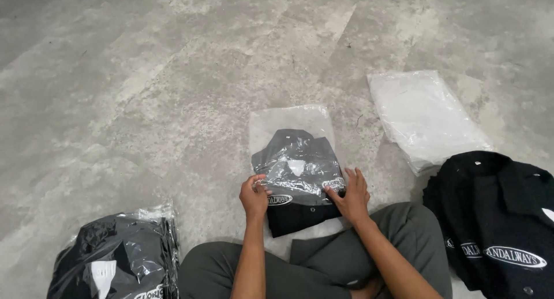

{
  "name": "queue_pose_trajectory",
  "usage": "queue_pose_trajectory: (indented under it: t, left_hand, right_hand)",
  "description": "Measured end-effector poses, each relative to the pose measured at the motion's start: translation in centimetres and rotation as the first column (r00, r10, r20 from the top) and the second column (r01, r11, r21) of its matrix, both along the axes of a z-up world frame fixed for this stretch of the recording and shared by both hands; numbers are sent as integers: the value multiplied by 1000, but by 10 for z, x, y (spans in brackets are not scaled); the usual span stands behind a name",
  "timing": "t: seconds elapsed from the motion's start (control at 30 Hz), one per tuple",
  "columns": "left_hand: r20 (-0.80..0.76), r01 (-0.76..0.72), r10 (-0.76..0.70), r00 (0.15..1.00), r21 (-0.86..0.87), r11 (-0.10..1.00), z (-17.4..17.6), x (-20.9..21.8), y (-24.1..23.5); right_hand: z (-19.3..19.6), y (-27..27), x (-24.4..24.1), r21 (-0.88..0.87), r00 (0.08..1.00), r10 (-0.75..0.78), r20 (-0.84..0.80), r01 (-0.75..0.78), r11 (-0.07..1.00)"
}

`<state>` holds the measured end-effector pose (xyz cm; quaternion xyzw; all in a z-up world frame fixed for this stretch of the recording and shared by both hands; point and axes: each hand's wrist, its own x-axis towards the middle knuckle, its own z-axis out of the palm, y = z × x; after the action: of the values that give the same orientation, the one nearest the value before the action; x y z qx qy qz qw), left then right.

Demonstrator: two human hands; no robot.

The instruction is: The person sits on the floor and folds black polo shirts. They place each folded shirt into a clear plastic bag, smooth the packaging, and stack the finished packages on the floor.

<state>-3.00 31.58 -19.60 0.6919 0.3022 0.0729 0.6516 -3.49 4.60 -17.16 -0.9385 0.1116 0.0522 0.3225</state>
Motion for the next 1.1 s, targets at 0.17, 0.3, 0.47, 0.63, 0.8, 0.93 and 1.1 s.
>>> queue_pose_trajectory:
  t: [0.17, 0.3, 0.47, 0.63, 0.8, 0.93, 1.1]
  left_hand:
    - [18, -22, 21, 1000, 42, 999, -8, -17, 14]
    - [-121, 206, -182, 976, 234, 950, -29, -22, 27]
    - [-357, 444, -276, 892, 585, 679, 16, -53, 23]
    - [-213, 445, -498, 841, 796, 411, 33, -52, 9]
    - [-218, 545, -728, 650, 801, 247, -74, -41, 11]
    - [-210, 582, -731, 649, 756, 300, -23, -50, 5]
    - [-370, 678, -711, 598, 707, 202, -15, -47, 1]
  right_hand:
    - [-47, -16, 8, 54, 996, -39, -81, 44, 998]
    - [-53, -18, 5, 29, 998, 27, -49, -26, 999]
    - [-70, -24, 7, 28, 1000, 10, -11, -10, 1000]
    - [-49, -20, 7, 43, 995, 33, 96, -37, 998]
    - [-38, -13, -1, 341, 984, 11, 179, -73, 937]
    - [-37, -11, -2, 372, 987, -6, 162, -55, 927]
    - [8, 7, -5, 378, 994, -105, -9, 101, 920]
